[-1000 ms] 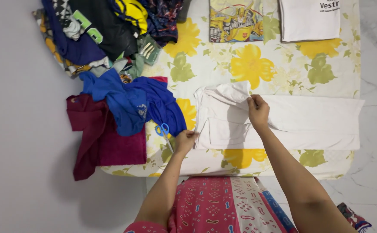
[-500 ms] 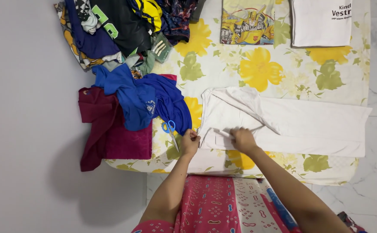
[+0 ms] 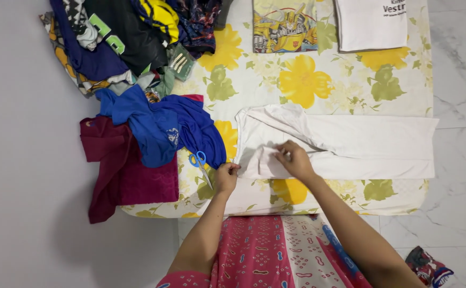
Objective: Folding several items of clothing including t-shirts and a patterned shirt on a floral-covered bed.
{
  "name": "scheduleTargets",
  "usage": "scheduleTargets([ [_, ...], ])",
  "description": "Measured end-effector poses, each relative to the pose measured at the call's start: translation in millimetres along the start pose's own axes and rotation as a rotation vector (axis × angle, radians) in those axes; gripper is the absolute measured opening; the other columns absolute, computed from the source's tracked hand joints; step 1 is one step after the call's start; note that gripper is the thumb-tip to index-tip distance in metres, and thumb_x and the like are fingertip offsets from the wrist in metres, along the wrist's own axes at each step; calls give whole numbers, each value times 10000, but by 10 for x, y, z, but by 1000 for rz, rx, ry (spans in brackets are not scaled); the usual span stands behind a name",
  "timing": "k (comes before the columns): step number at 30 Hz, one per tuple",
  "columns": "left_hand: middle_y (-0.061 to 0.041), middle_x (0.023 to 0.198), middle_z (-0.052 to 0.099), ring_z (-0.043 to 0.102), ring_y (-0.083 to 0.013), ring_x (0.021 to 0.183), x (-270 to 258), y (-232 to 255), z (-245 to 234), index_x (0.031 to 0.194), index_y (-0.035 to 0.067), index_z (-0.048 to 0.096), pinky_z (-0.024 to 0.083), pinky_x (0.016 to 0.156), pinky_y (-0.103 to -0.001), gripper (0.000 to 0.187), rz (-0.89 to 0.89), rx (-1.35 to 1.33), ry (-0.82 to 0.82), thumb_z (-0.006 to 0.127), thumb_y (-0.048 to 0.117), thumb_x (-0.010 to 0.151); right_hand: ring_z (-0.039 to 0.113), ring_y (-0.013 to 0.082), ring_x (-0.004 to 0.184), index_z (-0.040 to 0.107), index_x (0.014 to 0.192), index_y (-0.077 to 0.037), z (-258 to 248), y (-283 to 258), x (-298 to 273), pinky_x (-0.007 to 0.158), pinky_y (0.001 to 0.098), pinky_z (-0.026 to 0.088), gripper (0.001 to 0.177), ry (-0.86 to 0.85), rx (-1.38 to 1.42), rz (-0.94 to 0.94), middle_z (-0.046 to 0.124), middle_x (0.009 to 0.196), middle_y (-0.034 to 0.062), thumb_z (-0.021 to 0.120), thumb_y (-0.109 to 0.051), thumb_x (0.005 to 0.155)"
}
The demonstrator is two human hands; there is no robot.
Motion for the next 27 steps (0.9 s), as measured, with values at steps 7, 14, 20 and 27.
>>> scheduleTargets([
  [7,-76,1257,658,514,-324,1272,49,776,251,1157,129,696,396,1079,-453,371,106,311,23,778,339,862,708,356,956,407,1467,-13,-623,859,131,796,454,568,934,97,-473,749,717,1059,182,889,-398,765],
  [14,-55,1199,729,650,-273,1143,300,636,641,1214,115,661,458,980,-435,522,-166,113,-121,791,306,745,718,346,993,583,1253,-117,-776,1613,303,870,458,563,249,279,-529,498,763,1007,169,640,-316,1115],
  [20,-107,1069,731,724,-228,945,193,546,592,1135,43,689,549,780,-326,349,-116,-190,-206,749,244,856,589,312,1160,490,1330,-141,-640,1292,64,1039,529,418,701,-157,-454,179,649,1200,112,797,-257,711],
  [27,-86,942,744,709,-233,910,-523,816,63,977,45,743,549,805,-337,229,170,72,-519,792,173,794,579,170,1258,655,1206,-280,-1360,2461,-777,1178,551,316,396,-477,-1014,385,672,1214,-19,745,-342,825],
])
Point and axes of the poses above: each hand's wrist, its own x-axis towards the middle knuckle, its own z-axis out of the palm, y = z × x, the point moved 4 cm from there along x, towards the middle knuckle
